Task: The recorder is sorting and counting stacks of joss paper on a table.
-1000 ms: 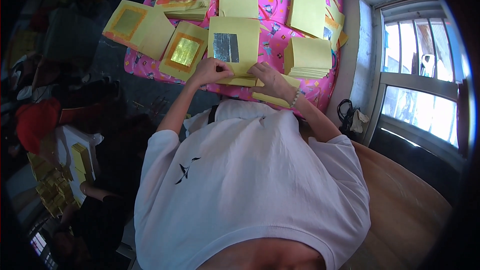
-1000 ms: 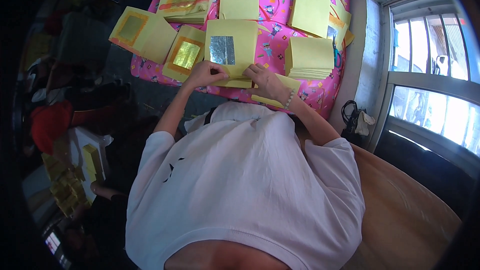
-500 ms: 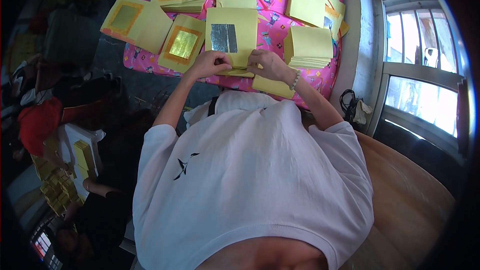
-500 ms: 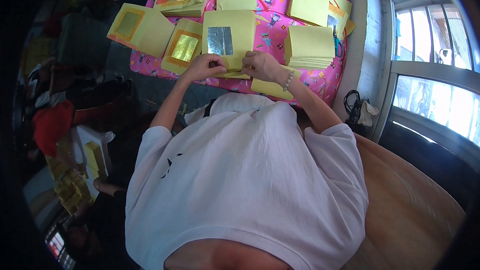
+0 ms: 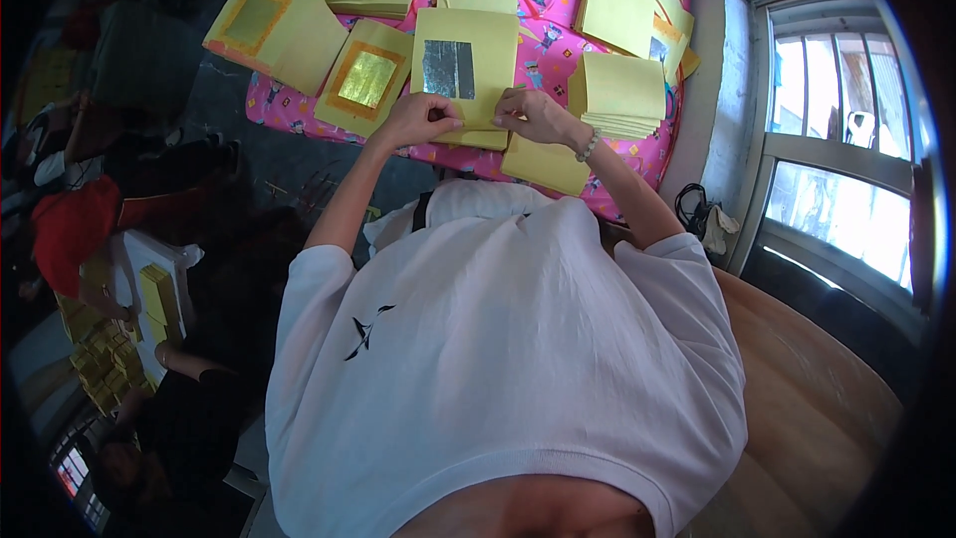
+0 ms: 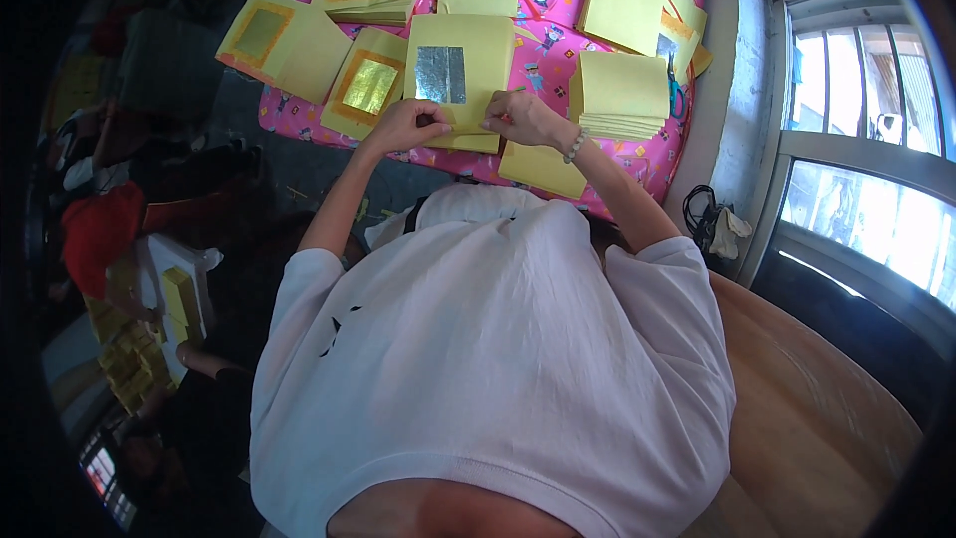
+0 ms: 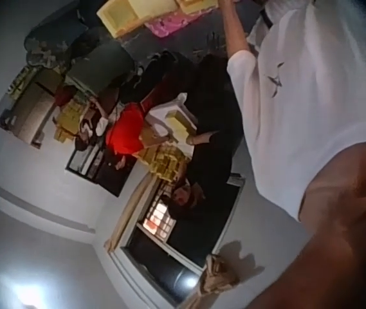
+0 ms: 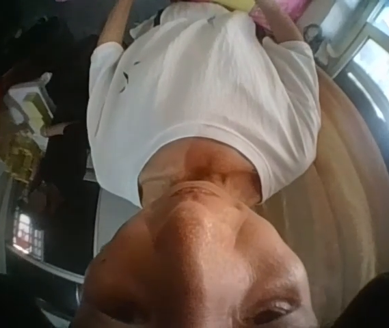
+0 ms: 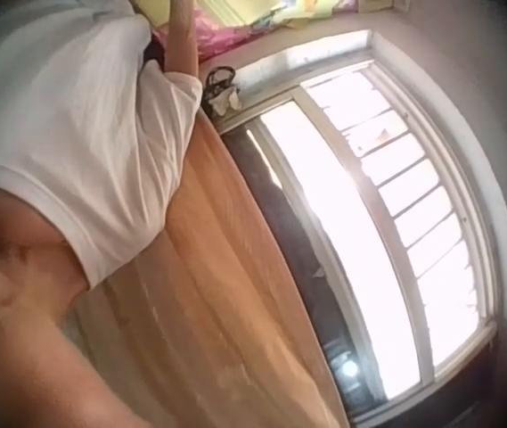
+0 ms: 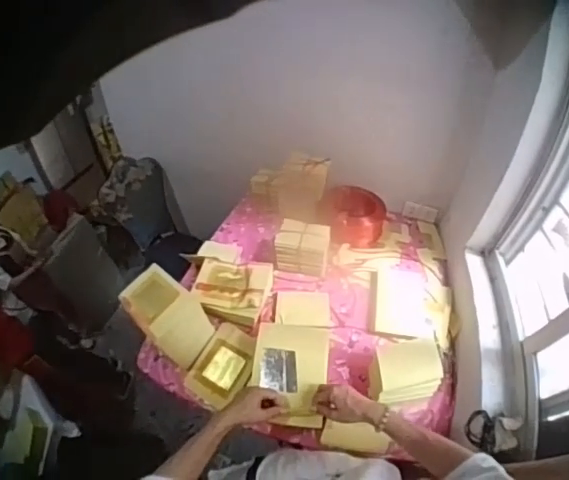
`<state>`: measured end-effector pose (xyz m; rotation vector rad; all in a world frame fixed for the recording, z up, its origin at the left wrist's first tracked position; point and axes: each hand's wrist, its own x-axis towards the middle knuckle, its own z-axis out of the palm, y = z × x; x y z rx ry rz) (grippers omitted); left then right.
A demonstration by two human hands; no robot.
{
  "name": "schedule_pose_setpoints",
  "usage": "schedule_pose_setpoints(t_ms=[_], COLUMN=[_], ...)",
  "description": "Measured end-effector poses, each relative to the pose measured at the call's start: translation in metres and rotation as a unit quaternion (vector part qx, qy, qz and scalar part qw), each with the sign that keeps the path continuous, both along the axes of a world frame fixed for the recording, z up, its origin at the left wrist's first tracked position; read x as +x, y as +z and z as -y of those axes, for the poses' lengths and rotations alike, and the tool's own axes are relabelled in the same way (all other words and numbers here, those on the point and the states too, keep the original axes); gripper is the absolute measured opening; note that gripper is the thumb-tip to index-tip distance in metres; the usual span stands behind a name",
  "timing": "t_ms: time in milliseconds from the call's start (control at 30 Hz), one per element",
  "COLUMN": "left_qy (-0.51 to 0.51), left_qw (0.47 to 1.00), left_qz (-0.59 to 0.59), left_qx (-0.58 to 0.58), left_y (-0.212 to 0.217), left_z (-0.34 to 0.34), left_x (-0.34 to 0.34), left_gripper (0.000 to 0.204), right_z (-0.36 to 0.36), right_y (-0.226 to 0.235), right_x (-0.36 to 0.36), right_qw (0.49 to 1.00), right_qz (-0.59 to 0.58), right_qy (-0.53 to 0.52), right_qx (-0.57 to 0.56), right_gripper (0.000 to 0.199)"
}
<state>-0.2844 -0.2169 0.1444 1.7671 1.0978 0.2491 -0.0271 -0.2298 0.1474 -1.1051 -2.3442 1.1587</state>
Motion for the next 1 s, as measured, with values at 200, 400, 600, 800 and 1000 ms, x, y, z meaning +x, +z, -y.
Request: schedule_pose_setpoints(t_ms=[200,400,600,800,1000], left_qy=[0.013,0.002,-0.002,-0.012,-0.011], left_qw=[1.000,1.000,1.000,1.000,1.000], left_qz=[0.006,0.007,0.007,-0.017,-0.016], left_qx=[-0.006,-0.022,-0.018,-0.010,-0.017], left_y=[-0.002,-0.007,-0.017,-0.013,-0.014], left_z=[-0.002,-0.003,-0.005,-0.007,-0.007], left_x=[-0.001,-0.003,-0.005,-0.004,-0.004], left_gripper=[0.021,0.021,0.020,0.021,0.020], right_z=[-0.002,-0.002,-0.003,-0.004,-0.004], right_y=[-0.001,-0.002,-0.003,-0.006,-0.005], right_x=[0.001,0.000,0.000,0.000,0.000], right_qw=[0.999,0.999,0.999,0.999,0.998], right_qz=[-0.011,-0.015,-0.020,-0.023,-0.011], right_qy=[-0.010,-0.016,-0.010,-0.010,-0.009], right_qx=[-0.031,-0.033,-0.031,-0.043,-0.055], right_gripper=[0.022,0.022,0.021,0.021,0.020])
